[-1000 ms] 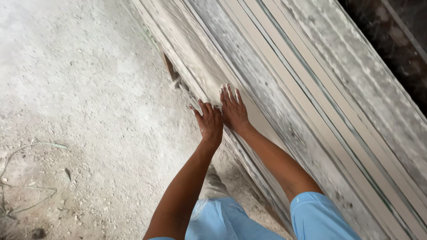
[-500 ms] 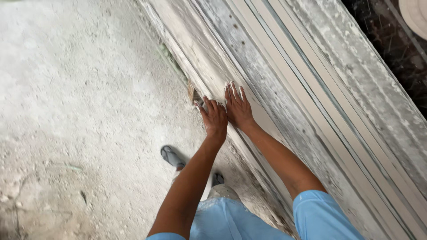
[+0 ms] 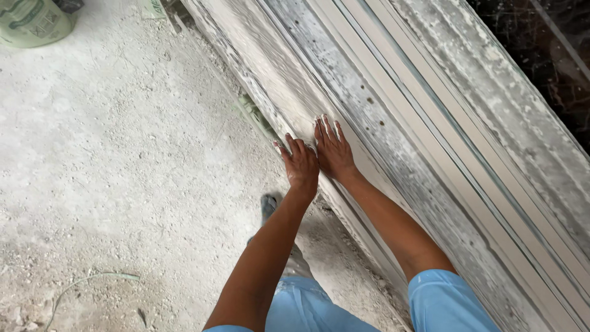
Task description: The person pours a white liquid from a bucket into a long rectangular mold, then uses a trowel to spread and smooth the material along the mold's length. The person repeatedly scoops more liquid from the bucket and continues filling and leveling the mold.
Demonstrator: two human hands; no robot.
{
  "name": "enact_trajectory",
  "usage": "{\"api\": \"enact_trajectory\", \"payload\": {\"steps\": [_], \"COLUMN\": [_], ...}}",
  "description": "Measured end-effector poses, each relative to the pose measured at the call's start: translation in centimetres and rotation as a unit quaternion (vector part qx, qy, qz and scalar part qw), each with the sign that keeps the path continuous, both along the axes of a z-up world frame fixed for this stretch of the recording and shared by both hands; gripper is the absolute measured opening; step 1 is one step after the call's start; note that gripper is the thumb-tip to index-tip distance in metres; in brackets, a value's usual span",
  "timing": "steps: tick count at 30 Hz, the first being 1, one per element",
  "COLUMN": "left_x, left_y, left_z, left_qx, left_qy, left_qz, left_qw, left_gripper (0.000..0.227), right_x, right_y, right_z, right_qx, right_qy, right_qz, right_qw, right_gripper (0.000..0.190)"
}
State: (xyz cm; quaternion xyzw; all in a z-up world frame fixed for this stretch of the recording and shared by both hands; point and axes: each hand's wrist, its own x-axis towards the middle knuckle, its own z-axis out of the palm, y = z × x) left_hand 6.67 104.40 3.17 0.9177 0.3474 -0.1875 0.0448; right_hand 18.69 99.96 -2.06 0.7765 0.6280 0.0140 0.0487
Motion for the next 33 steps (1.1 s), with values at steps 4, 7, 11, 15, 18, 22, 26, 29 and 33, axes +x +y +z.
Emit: {"api": "enact_trajectory", "payload": {"steps": [4,7,11,15,18,22,26,29,33], "left_x": [0.6,0.9,1.8,2.2,2.7,2.7,3.2,3.2,3.5], "left_y": [6.4,11.7,18.4,24.1,28.0,32.0,36.9,40.7,46.9], "left_z": [0.0,-0.7,-0.8,-1.2,-1.5,-1.7,-1.3,-1.5,-2.1], "left_qx": [0.038,0.034,0.071,0.063,0.071,0.079,0.057,0.055,0.067], "left_qy": [-0.003,0.025,-0.001,0.011,0.018,-0.006,0.016,0.003,-0.004], "left_qz": [-0.001,-0.020,-0.005,-0.001,0.005,0.028,0.029,0.034,0.027], "left_qw": [0.999,0.999,0.997,0.998,0.997,0.996,0.998,0.998,0.997], "left_gripper": [0.056,0.066,0.056,0.056,0.062,0.063,0.064,0.063,0.060], "right_x": [0.7,1.4,2.0,2.4,2.7,2.8,2.9,3.2,3.5], "right_y": [6.5,11.8,18.8,24.6,28.6,33.5,38.2,42.2,48.4], "right_z": [-0.6,-1.7,-2.2,-1.9,-1.5,-1.1,-0.9,-1.1,-1.2], "right_qx": [0.022,0.013,0.070,0.060,0.058,0.019,0.043,0.027,0.019], "right_qy": [-0.010,0.020,0.019,0.026,0.034,0.004,0.034,0.028,0.002], "right_qz": [0.008,0.005,0.024,0.023,0.030,0.027,0.027,0.022,0.020], "right_qw": [1.000,1.000,0.997,0.998,0.997,0.999,0.998,0.999,1.000], "right_gripper": [0.073,0.077,0.074,0.074,0.073,0.074,0.072,0.071,0.070]}}
